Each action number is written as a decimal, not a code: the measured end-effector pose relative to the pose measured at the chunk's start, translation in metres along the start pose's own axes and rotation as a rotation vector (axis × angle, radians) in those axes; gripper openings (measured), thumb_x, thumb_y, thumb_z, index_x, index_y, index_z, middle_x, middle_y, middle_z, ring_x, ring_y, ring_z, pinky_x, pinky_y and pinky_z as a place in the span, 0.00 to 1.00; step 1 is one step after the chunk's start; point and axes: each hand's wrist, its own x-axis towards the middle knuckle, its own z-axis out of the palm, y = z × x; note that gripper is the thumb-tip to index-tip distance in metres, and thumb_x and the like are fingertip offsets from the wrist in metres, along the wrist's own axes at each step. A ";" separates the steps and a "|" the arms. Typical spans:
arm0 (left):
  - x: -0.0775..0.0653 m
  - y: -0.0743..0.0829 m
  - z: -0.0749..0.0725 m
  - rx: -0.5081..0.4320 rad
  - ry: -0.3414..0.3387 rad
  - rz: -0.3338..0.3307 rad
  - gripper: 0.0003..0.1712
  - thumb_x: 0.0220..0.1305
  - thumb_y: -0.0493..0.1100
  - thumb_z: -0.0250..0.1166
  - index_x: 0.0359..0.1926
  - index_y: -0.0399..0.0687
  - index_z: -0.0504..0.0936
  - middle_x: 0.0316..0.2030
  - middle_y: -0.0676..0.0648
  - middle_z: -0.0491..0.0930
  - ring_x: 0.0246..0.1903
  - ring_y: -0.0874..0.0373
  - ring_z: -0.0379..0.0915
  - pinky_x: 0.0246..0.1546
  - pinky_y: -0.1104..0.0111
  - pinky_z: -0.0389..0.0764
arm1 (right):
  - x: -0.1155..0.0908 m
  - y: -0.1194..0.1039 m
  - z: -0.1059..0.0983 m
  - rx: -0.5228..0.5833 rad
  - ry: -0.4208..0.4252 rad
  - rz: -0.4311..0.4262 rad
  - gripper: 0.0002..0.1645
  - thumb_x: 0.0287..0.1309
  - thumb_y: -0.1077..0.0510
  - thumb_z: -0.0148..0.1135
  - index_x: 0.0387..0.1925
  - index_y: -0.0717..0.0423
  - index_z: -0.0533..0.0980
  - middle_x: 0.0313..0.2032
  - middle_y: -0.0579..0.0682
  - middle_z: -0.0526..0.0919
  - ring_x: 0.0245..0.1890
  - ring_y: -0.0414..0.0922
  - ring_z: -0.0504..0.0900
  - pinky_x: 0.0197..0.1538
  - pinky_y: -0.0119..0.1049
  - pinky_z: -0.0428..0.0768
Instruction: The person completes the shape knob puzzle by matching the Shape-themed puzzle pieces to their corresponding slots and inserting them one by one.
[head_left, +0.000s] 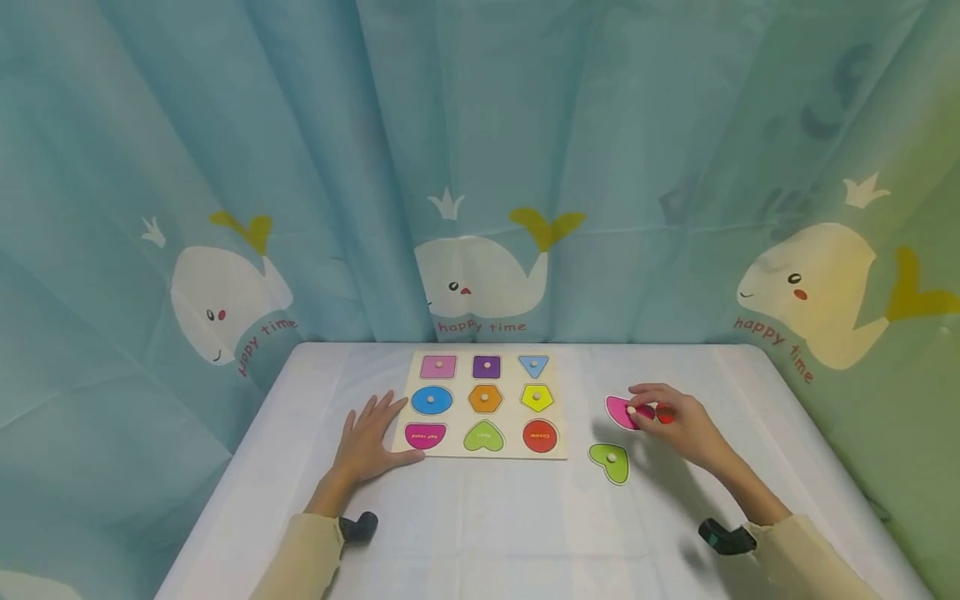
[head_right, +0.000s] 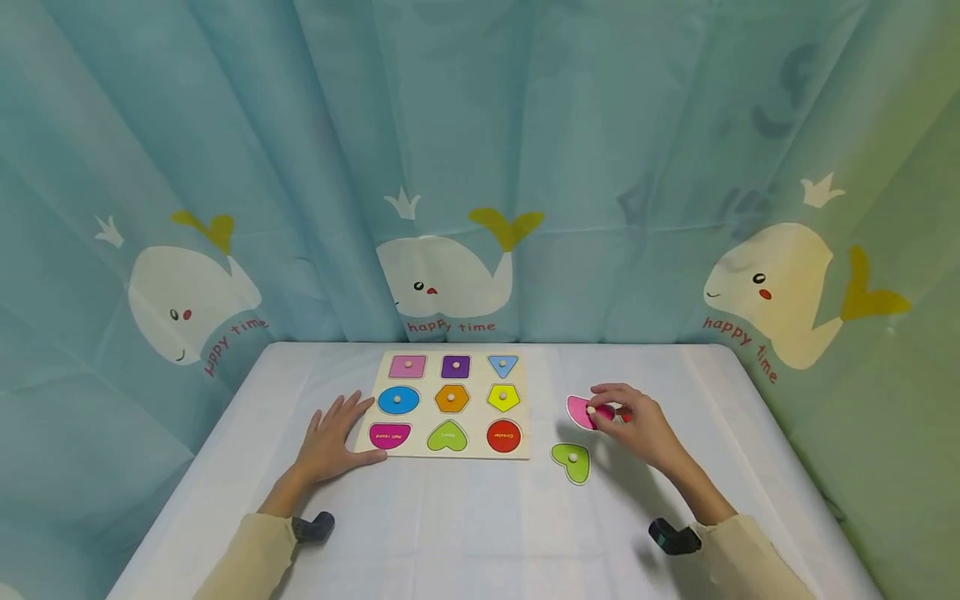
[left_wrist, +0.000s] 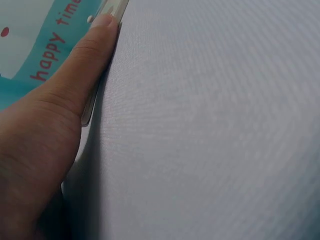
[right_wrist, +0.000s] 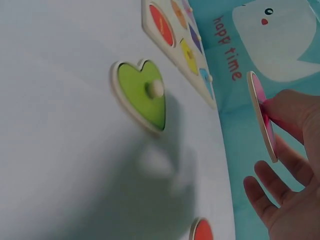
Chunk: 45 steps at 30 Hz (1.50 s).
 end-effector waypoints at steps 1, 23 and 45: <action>0.000 0.000 0.000 0.003 0.004 0.005 0.61 0.47 0.71 0.74 0.77 0.49 0.65 0.78 0.38 0.56 0.78 0.35 0.42 0.72 0.31 0.38 | 0.004 -0.001 0.002 0.007 -0.002 0.004 0.12 0.55 0.68 0.75 0.41 0.54 0.87 0.51 0.59 0.86 0.50 0.49 0.83 0.45 0.33 0.86; -0.001 0.000 -0.003 -0.005 -0.030 0.008 0.63 0.47 0.73 0.73 0.79 0.49 0.62 0.80 0.39 0.52 0.79 0.35 0.38 0.73 0.32 0.36 | 0.064 -0.028 0.047 0.132 -0.128 0.129 0.12 0.60 0.63 0.73 0.46 0.56 0.86 0.58 0.61 0.82 0.55 0.58 0.82 0.52 0.52 0.85; 0.001 -0.003 0.001 -0.010 -0.029 0.005 0.62 0.49 0.70 0.74 0.79 0.50 0.62 0.80 0.39 0.53 0.79 0.36 0.38 0.73 0.33 0.35 | 0.107 -0.075 0.120 0.186 -0.217 0.081 0.06 0.60 0.61 0.73 0.40 0.53 0.88 0.50 0.50 0.84 0.51 0.49 0.81 0.50 0.41 0.85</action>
